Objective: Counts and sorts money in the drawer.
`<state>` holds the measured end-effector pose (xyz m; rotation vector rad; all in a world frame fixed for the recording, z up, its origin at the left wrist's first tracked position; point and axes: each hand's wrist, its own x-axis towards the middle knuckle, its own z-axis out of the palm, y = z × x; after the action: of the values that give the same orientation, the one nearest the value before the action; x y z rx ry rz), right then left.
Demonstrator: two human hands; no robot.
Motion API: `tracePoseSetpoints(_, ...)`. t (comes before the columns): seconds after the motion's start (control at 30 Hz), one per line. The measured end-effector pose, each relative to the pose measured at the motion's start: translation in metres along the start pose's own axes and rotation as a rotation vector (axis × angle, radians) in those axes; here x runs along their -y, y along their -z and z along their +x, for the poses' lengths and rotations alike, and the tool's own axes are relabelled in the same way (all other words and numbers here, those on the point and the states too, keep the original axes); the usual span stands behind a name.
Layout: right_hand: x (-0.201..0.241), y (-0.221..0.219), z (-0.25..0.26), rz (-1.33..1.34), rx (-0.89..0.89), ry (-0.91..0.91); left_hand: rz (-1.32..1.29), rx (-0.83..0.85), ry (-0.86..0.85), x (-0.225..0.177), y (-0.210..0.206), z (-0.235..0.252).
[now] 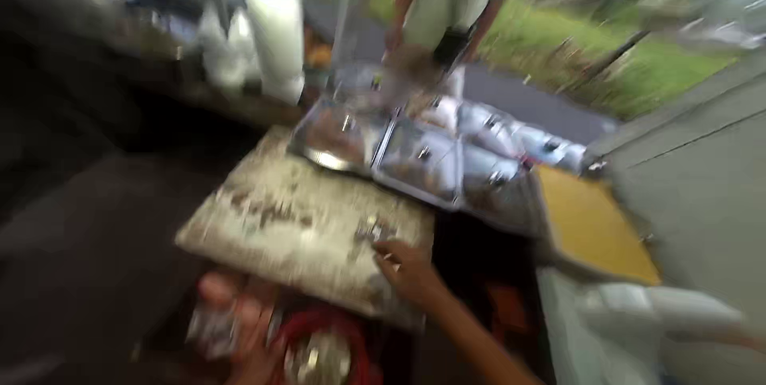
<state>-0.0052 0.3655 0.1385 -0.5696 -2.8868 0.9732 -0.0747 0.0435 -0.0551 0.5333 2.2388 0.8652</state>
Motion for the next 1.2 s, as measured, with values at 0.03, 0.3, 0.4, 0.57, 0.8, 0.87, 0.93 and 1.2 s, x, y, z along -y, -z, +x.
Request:
tracePoseSetpoints(0.03, -0.001, -0.013, -0.017, 0.074, 0.017, 0.057, 0.014, 0.091, 0.094, 0.005, 0.001, 0.004)
tracePoseSetpoints(0.3, 0.004, -0.084, -0.114, 0.082, 0.583, -0.047, -0.103, 0.347, 0.291, 0.003, 0.015, 0.013)
tracePoseSetpoints(0.4, 0.016, -0.088, -0.099, 0.068, 0.582, 0.052, -0.139, 0.372, 0.394, -0.004, 0.021, 0.016)
tracePoseSetpoints(0.57, 0.022, -0.092, -0.045, -0.059, 0.605, 0.080, -0.153, 0.339, 0.378, 0.004, 0.016, 0.017)
tracePoseSetpoints(0.8, 0.023, -0.175, -0.046, -0.347, 1.081, -0.181, -0.061, 0.327, 0.308, 0.005, 0.011, 0.010)
tracePoseSetpoints(0.87, 0.015, -0.191, -0.054, -0.353, 1.002, -0.280, -0.052, 0.338, 0.296, 0.005, 0.011, 0.010)
tracePoseSetpoints(0.93, 0.009, -0.202, -0.060, -0.328, 0.894, -0.329, -0.021, 0.351, 0.280, 0.005, 0.010, 0.010)
tracePoseSetpoints(1.2, -0.005, -0.225, -0.058, -0.285, 0.822, -0.309, 0.014, 0.352, 0.245, 0.008, 0.008, 0.010)
